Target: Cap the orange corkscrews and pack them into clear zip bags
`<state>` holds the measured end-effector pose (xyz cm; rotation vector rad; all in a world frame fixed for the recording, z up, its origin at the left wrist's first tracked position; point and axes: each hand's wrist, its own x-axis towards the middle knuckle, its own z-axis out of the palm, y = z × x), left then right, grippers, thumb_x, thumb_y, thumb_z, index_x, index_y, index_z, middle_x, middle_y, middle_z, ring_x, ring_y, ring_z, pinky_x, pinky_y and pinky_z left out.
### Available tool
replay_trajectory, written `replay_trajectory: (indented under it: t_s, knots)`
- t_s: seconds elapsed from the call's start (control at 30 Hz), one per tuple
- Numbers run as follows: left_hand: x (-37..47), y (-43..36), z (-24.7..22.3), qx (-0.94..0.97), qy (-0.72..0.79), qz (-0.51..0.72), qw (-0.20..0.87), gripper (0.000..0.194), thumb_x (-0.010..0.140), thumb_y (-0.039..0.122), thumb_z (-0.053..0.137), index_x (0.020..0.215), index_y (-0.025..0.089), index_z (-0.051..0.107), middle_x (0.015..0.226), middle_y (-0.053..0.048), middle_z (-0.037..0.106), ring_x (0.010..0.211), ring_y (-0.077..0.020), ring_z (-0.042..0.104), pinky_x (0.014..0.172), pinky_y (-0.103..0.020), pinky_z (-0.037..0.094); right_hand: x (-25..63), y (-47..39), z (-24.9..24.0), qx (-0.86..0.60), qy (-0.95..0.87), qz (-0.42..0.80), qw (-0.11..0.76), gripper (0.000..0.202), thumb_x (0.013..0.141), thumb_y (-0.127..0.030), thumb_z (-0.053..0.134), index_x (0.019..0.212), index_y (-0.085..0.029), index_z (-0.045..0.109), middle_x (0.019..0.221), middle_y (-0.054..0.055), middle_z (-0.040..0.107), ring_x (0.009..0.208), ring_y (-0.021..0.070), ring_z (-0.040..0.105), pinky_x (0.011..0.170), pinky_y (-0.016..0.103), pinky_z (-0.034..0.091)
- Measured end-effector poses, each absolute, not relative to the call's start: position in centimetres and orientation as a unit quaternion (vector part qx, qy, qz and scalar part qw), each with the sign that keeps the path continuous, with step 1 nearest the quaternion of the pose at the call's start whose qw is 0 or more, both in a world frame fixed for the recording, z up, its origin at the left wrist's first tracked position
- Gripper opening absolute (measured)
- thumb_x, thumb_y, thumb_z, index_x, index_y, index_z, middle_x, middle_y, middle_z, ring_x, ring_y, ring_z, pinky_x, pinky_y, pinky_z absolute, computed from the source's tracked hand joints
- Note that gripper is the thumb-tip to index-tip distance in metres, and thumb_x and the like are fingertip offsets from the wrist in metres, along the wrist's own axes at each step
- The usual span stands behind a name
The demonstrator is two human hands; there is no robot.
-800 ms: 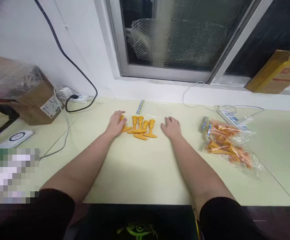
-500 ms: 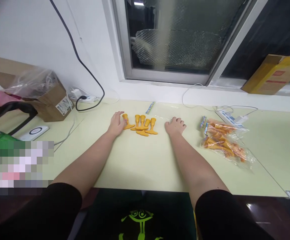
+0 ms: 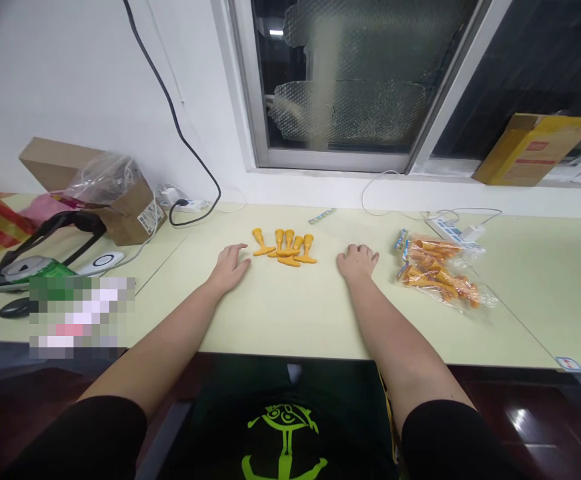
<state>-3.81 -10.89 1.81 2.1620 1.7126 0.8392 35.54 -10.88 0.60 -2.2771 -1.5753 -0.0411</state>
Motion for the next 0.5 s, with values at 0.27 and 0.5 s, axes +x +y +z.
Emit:
replay_trajectory:
  t_s: [0.27, 0.5]
  knots:
    - [-0.9, -10.8, 3.5, 0.750, 0.547, 0.368, 0.045, 0.034, 0.096, 0.032, 0.052, 0.126, 0.021, 0.061, 0.121, -0.016, 0.060, 0.122, -0.0360, 0.050, 0.111, -0.057, 0.040, 36.2, -11.6, 0.2, -0.714, -0.635, 0.020, 0.294, 0.055, 0.089, -0.022, 0.052, 0.142, -0.011, 0.062, 0.129, 0.017, 0.058, 0.118, 0.0279, 0.062, 0.110, 0.041, 0.048]
    - [3.1, -11.9, 5.8, 0.767, 0.408, 0.472, 0.148, 0.022, 0.091, 0.029, 0.062, 0.113, 0.023, 0.060, 0.103, -0.008, 0.063, 0.101, -0.0264, 0.060, 0.098, -0.048, 0.049, 34.2, -11.9, 2.7, -0.505, -0.632, -0.099, 0.579, 0.033, 0.096, -0.021, 0.052, 0.122, -0.023, 0.072, 0.109, 0.011, 0.065, 0.107, 0.0263, 0.064, 0.098, 0.047, 0.054]
